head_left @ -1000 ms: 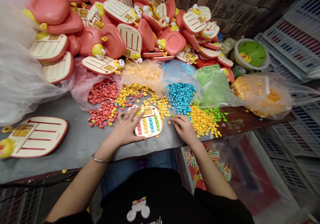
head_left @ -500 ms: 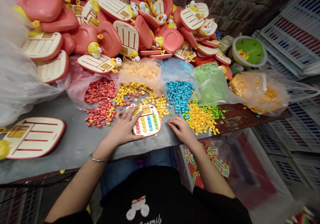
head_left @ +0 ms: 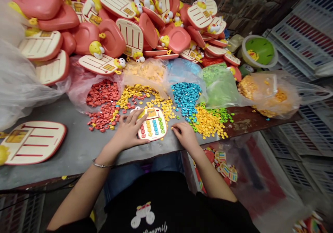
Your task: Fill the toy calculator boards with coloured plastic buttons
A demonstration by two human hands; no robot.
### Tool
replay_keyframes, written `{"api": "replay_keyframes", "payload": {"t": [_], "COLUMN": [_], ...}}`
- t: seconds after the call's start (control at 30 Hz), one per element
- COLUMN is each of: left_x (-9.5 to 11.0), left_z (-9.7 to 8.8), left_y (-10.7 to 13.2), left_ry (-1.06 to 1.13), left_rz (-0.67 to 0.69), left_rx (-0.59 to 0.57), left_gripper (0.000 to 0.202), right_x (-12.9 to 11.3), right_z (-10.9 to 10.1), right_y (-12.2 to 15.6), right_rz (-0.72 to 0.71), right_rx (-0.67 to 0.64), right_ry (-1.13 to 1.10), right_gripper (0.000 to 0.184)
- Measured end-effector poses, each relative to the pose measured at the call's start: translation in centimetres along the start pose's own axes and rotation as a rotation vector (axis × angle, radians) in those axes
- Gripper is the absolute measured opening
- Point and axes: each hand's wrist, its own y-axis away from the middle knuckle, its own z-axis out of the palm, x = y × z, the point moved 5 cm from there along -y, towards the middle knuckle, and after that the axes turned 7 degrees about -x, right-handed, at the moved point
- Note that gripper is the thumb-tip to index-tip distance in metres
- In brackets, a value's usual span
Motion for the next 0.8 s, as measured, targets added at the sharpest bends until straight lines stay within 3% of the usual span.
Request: {"api": "replay_keyframes", "payload": {"t": [0.17,0.3,0.63,0.8], "left_x": [0.0,-0.1,-0.1,0.0], "left_z": [0.1,0.2,0.1,0.1], "left_y": [0.0,0.0,0.0,0.0], "left_ry": [0.013,0.03,0.025,0.044], "left_rz": [0.006,-0.004,0.007,0.001], "left_rx": [-0.005,0.0,-0.005,-0.007], "left_gripper": [0.101,0.101,0.101,0.1], "right_x": [-0.2,-0.4,0.0,-0.5], "right_z": [-0.8,-0.7,0.0,-1.3], "right_y": [0.8,0.9,0.8,-0.3], "right_rz": [-0.105,-0.176,-0.209,-0.232], "right_rx": [0.091,0.063,0.07,0.081], "right_ry": [-0.055,-0.077,-0.054,-0.15], "right_gripper": [0.016,0.016,0.021,0.017]}}
